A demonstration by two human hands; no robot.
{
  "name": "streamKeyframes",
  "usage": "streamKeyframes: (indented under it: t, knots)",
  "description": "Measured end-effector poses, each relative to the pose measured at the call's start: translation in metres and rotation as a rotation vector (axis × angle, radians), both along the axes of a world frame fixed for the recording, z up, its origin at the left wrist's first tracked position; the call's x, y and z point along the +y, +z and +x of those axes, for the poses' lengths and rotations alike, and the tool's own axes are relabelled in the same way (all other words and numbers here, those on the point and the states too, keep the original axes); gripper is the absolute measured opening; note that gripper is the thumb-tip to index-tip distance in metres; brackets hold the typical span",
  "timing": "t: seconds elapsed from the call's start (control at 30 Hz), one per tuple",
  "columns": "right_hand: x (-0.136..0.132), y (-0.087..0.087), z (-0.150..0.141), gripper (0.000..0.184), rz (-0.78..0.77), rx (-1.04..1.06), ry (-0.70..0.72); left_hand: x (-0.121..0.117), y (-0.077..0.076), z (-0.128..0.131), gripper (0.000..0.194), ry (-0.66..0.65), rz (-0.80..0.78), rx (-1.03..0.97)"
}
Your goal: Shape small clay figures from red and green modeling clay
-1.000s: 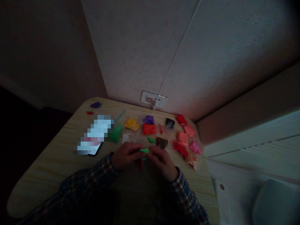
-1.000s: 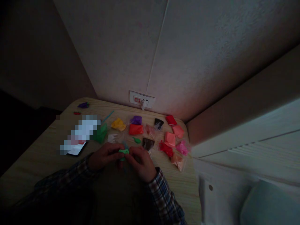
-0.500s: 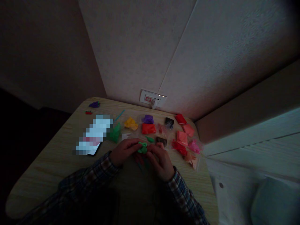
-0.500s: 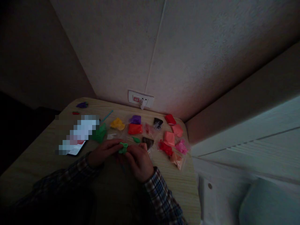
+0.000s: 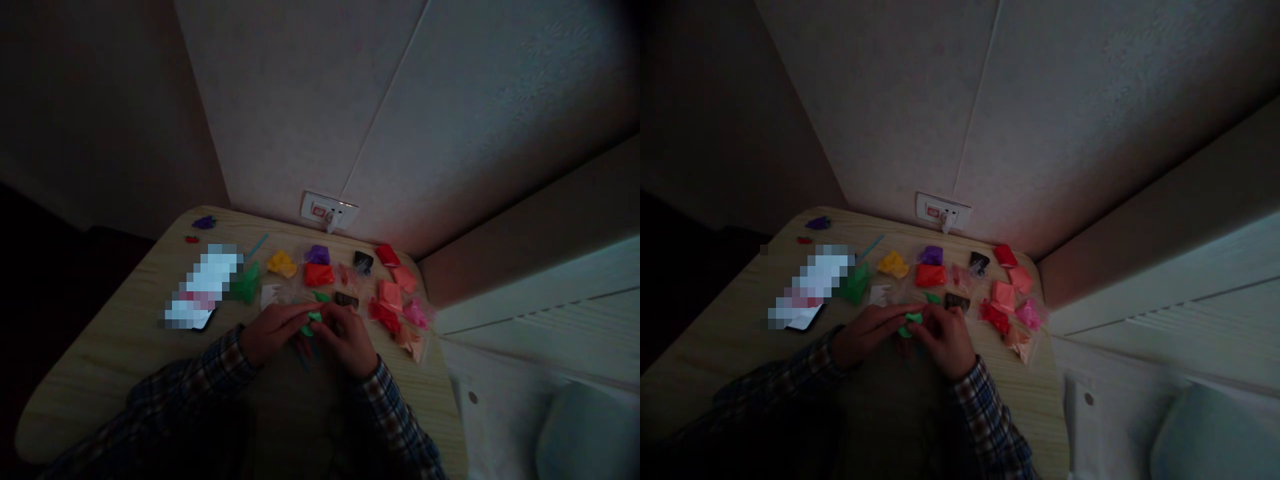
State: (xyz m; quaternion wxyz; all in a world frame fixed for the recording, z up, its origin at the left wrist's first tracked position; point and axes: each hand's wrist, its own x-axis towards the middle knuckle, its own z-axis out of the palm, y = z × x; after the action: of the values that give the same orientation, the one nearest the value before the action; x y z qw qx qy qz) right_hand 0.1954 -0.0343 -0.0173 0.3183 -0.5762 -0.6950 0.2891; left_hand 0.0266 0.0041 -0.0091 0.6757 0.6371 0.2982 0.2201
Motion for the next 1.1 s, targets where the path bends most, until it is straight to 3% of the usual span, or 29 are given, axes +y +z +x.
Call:
streamKeyframes:
  t: [0.13,0.23,0.33,0.4,0.53,0.83,1.0,1.1]
  knots:
    - [-0.001,0.004,-0.001,0.039,-0.016,0.076,0.067,-0.001,-0.001,0.0,0.052,0.03,-0.076,-0.084]
    - [-0.003,0.005,-0.001,0.041,0.031,0.088,0.062,-0.001,-0.004,-0.001,0.055,-0.038,-0.213,-0.196]
    - [-0.004,0.006,0.001,0.042,0.042,0.099,0.003,-0.001,-0.007,-0.001,0.049,-0.092,-0.276,-0.248]
    - [-0.004,0.005,0.001,0.044,0.042,0.088,-0.011,0.0,-0.008,-0.001,0.037,-0.055,-0.248,-0.223]
    - [-0.005,0.005,-0.002,0.047,0.091,0.035,0.044,0.003,-0.006,-0.002,0.018,0.07,-0.135,-0.121]
    - [-0.006,0.013,-0.004,0.047,0.046,0.146,0.272,0.003,0.005,-0.005,0.013,0.237,0.13,-0.027]
    - [-0.004,0.008,-0.004,0.048,0.037,0.182,0.222,-0.001,0.004,-0.004,0.018,0.244,0.615,0.163]
    - [-0.002,0.004,-0.002,0.049,0.055,0.119,0.1,-0.003,-0.001,-0.003,0.024,0.204,0.785,0.15]
